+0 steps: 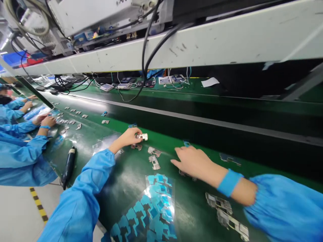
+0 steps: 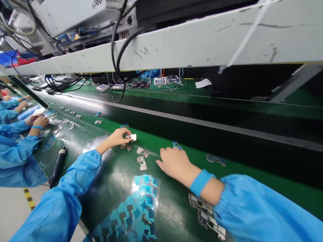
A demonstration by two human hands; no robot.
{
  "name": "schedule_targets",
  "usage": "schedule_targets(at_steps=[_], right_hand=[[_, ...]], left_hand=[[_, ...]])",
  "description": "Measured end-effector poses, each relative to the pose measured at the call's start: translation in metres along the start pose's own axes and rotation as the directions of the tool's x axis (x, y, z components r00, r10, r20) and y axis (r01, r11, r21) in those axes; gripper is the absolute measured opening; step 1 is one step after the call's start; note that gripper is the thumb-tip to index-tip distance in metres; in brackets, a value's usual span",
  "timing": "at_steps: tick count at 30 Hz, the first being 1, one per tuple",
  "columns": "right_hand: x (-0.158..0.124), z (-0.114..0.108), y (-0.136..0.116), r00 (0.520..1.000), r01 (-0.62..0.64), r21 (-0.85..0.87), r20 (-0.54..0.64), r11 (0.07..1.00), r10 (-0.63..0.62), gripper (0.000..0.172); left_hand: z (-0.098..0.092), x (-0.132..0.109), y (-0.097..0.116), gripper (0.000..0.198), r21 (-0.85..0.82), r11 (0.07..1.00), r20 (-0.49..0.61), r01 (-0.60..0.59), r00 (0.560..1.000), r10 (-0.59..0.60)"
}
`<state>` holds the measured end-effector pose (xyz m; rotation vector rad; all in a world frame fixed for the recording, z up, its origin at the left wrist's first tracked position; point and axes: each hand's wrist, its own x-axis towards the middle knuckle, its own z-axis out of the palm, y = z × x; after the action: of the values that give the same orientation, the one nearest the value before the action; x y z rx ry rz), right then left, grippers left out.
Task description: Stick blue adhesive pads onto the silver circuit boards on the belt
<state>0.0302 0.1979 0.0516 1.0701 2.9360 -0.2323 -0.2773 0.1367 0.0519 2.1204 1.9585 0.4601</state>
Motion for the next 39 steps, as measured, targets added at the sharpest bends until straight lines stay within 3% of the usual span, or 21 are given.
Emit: schedule_targets(at_steps=[3, 6, 9, 11, 15, 20, 23, 27, 31, 35, 39], right_hand=[[0.045, 0.005, -0.023, 0.997, 0.062, 0.07, 0.038, 0.996, -0.065, 0.027], [0.068, 0.02, -0.042, 0.994, 0.095, 0.132, 0.047, 0.987, -0.102, 0.03], [0.078, 0.031, -0.047, 0.994, 0.09, 0.155, 0.046, 0.984, -0.098, 0.03], [0.088, 0.034, -0.046, 0.997, 0.069, 0.151, 0.034, 0.986, -0.075, 0.031], [0.121, 0.032, -0.051, 0.997, 0.081, 0.159, -0.019, 0.984, -0.079, 0.034], [0.15, 0.03, -0.072, 0.976, 0.218, 0.206, -0.021, 0.954, -0.219, 0.034], [0.153, 0.023, -0.073, 0.982, 0.19, 0.216, -0.02, 0.958, -0.19, 0.034], [0.126, 0.005, -0.051, 0.997, 0.072, 0.216, -0.04, 0.974, -0.065, 0.034], [0.044, 0.001, -0.037, 0.998, -0.045, 0.183, -0.034, 0.982, 0.052, 0.028], [-0.03, 0.019, -0.049, 0.989, -0.147, 0.099, 0.001, 0.984, 0.148, 0.022], [-0.038, 0.033, -0.054, 0.982, -0.187, 0.064, -0.027, 0.98, 0.189, 0.025]], left_hand=[[-0.004, -0.054, 0.009, 0.019, -0.007, 0.997, 0.031, -0.076, 0.997, 0.076], [0.011, -0.097, 0.018, 0.016, -0.011, 0.992, 0.063, -0.128, 0.99, 0.128], [0.023, -0.115, 0.017, 0.018, -0.026, 0.991, 0.046, -0.134, 0.99, 0.135], [0.021, -0.121, 0.009, 0.023, -0.037, 0.993, 0.011, -0.114, 0.993, 0.115], [0.006, -0.134, -0.018, 0.029, -0.019, 0.999, -0.148, 0.048, 0.988, -0.05], [0.004, -0.156, -0.064, 0.028, 0.05, 0.943, -0.309, 0.33, 0.902, -0.3], [0.012, -0.165, -0.082, 0.031, 0.088, 0.9, -0.327, 0.428, 0.865, -0.38], [0.019, -0.166, -0.087, 0.056, 0.128, 0.856, -0.334, 0.501, 0.835, -0.438], [0.019, -0.162, -0.084, 0.053, 0.161, 0.849, -0.314, 0.503, 0.842, -0.44], [0.018, -0.161, -0.077, 0.042, 0.191, 0.842, -0.309, 0.505, 0.845, -0.437], [0.019, -0.159, -0.066, 0.037, 0.225, 0.824, -0.34, 0.52, 0.835, -0.433]])
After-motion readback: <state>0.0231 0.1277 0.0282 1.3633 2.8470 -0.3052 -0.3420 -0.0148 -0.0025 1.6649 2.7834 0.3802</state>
